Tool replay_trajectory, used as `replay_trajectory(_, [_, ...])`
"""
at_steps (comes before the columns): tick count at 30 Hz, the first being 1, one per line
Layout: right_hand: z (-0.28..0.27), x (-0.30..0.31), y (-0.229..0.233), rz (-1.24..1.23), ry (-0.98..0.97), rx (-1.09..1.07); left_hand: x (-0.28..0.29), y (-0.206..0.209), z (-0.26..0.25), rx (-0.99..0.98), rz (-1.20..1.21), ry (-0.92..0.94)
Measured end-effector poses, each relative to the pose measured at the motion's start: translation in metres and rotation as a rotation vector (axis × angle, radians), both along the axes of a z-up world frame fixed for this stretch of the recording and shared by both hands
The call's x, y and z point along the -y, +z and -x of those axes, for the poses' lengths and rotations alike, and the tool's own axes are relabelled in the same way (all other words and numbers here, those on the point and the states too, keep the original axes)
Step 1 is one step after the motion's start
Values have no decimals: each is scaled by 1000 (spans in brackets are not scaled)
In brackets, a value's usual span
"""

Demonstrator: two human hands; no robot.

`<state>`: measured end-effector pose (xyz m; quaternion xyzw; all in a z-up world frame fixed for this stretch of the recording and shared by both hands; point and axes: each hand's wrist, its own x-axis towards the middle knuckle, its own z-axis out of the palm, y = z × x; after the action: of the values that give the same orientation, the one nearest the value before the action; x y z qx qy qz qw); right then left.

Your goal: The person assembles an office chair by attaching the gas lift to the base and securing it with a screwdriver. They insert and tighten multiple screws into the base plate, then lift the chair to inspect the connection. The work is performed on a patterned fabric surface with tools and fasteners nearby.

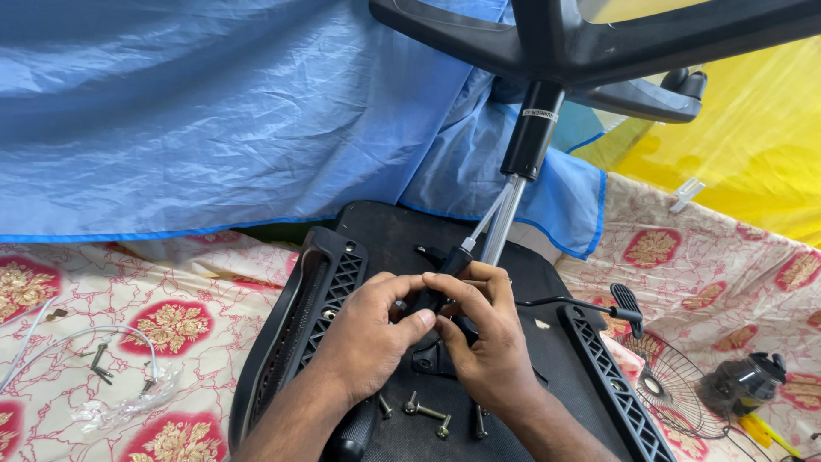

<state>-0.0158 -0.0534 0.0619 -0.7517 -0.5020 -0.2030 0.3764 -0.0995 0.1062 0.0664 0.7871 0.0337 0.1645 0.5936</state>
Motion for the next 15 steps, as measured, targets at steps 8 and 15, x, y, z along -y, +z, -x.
replay_trajectory(8, [0,20,19,-153,-67,231,-5,9,-21,243,-24,-131])
replay_trajectory(15, [-38,62,61,-686,41,-256,-21,13,-80,5,-223,101])
